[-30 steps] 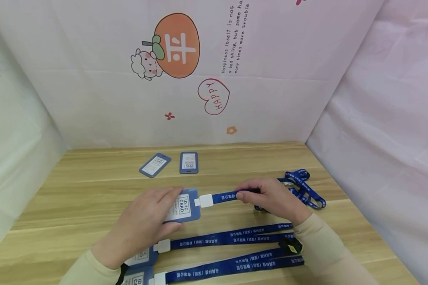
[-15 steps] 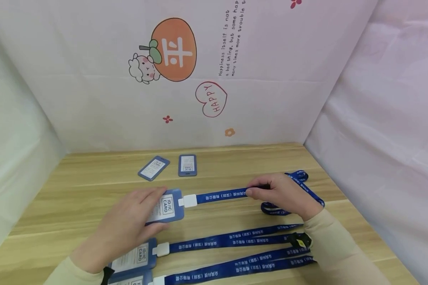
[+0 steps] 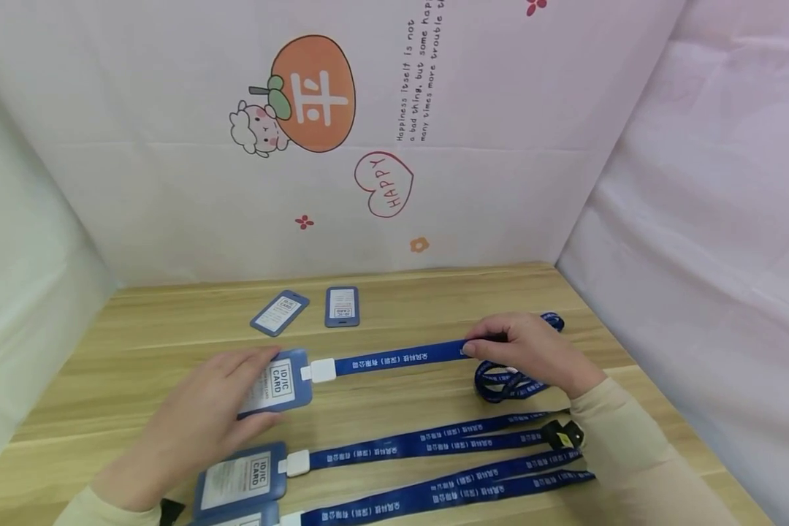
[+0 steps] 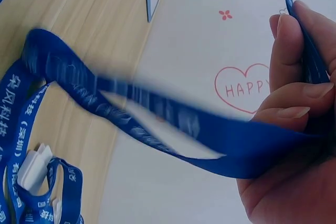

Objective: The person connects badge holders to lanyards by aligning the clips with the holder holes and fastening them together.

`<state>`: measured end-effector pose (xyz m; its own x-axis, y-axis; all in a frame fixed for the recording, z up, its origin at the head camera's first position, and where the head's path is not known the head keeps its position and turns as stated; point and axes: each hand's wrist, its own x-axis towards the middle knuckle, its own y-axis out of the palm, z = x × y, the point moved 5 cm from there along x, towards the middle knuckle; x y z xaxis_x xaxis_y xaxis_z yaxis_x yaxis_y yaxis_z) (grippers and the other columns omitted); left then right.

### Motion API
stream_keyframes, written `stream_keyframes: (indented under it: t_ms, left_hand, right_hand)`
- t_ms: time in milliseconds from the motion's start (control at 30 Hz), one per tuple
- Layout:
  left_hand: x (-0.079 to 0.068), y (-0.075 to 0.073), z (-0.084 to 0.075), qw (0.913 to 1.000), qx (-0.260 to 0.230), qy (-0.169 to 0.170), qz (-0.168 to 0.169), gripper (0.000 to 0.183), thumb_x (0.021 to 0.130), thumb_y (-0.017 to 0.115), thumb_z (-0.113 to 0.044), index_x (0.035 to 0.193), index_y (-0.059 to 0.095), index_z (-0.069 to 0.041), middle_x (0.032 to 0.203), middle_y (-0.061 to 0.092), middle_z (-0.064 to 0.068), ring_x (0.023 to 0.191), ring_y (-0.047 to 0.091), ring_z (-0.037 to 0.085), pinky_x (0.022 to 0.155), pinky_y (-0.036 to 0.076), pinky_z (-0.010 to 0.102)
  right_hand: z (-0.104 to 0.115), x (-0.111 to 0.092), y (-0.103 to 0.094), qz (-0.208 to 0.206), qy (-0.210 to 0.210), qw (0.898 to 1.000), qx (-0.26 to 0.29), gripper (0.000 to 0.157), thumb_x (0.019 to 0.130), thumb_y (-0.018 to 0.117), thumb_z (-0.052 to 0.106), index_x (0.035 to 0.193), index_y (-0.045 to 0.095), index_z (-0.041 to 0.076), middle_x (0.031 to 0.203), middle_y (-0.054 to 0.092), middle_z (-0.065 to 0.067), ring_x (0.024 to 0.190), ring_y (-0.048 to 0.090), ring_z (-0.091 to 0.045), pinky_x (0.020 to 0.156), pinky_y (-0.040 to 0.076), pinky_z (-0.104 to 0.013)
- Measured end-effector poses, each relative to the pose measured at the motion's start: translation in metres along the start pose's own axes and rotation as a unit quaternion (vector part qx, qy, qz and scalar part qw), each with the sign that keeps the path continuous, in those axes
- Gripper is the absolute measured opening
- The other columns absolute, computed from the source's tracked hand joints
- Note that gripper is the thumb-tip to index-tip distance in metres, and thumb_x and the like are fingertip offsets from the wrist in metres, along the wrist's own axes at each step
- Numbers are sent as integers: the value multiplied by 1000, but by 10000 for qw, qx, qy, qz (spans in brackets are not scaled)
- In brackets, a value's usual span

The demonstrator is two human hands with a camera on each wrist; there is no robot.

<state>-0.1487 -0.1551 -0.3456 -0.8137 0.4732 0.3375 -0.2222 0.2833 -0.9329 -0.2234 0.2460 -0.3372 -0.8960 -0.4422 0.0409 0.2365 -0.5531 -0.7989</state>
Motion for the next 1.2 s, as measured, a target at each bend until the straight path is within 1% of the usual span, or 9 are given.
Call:
stream_keyframes:
  t_ms: [233, 367, 600, 800, 900, 1000, 1200]
  left_hand:
    - [-7, -2, 9, 9999, 13, -18, -157, 83, 84, 84, -51, 148, 56, -6, 138, 66, 17, 124, 63, 38, 101, 54, 60]
    - [-11, -3, 13, 9999, -7, -31, -166, 83, 84, 84, -50, 148, 55, -6, 138, 66, 16, 124, 63, 38, 101, 54, 60]
    - [-16, 0, 20, 9998, -16, -202, 19, 83, 85, 83, -51, 148, 54, -6, 139, 65, 18, 126, 61, 41, 102, 52, 63]
    - [-17, 3, 24, 9989, -53, -372, 284, 81, 87, 81, -50, 150, 53, -7, 139, 65, 17, 124, 62, 40, 102, 52, 63]
    - [-17, 6, 25, 9986, -91, -373, 361, 81, 87, 81, -51, 150, 53, -8, 139, 65, 17, 124, 62, 39, 102, 52, 62]
    - [-17, 9, 26, 9986, -138, -333, 387, 81, 87, 81, -50, 150, 53, -8, 140, 65, 16, 124, 63, 39, 101, 52, 62]
    - [-19, 14, 28, 9983, -196, -326, 431, 82, 86, 83, -48, 150, 53, -7, 140, 65, 17, 124, 63, 40, 100, 53, 62]
  right_hand:
    - [-1, 0, -3, 35, 24, 10000, 85, 17, 100, 70, 40, 107, 78, 26, 97, 75, 9, 89, 70, -13, 76, 60, -29]
    - [-2, -1, -6, 43, -7, 10000, 49, 17, 100, 70, 40, 106, 78, 26, 97, 75, 10, 88, 69, -13, 76, 60, -29]
    - [-6, -4, -9, 156, -36, 9999, 23, 17, 101, 69, 40, 107, 78, 26, 97, 75, 10, 89, 69, -11, 76, 59, -28]
    - [-14, -8, -10, 228, -90, 9997, -79, 11, 101, 70, 38, 102, 76, 30, 92, 73, 11, 83, 66, -11, 72, 57, -27]
    - [-18, -10, -9, 266, -6, 9996, -137, 10, 100, 70, 40, 101, 76, 32, 92, 73, 12, 83, 67, -10, 72, 58, -27]
    - [-21, -12, -8, 299, 77, 9993, -219, 12, 100, 70, 42, 103, 76, 32, 95, 74, 13, 87, 69, -9, 75, 58, -27]
    - [-23, -16, -7, 423, 89, 9984, -374, 14, 100, 69, 43, 103, 77, 30, 98, 73, 14, 88, 67, -6, 76, 58, -26]
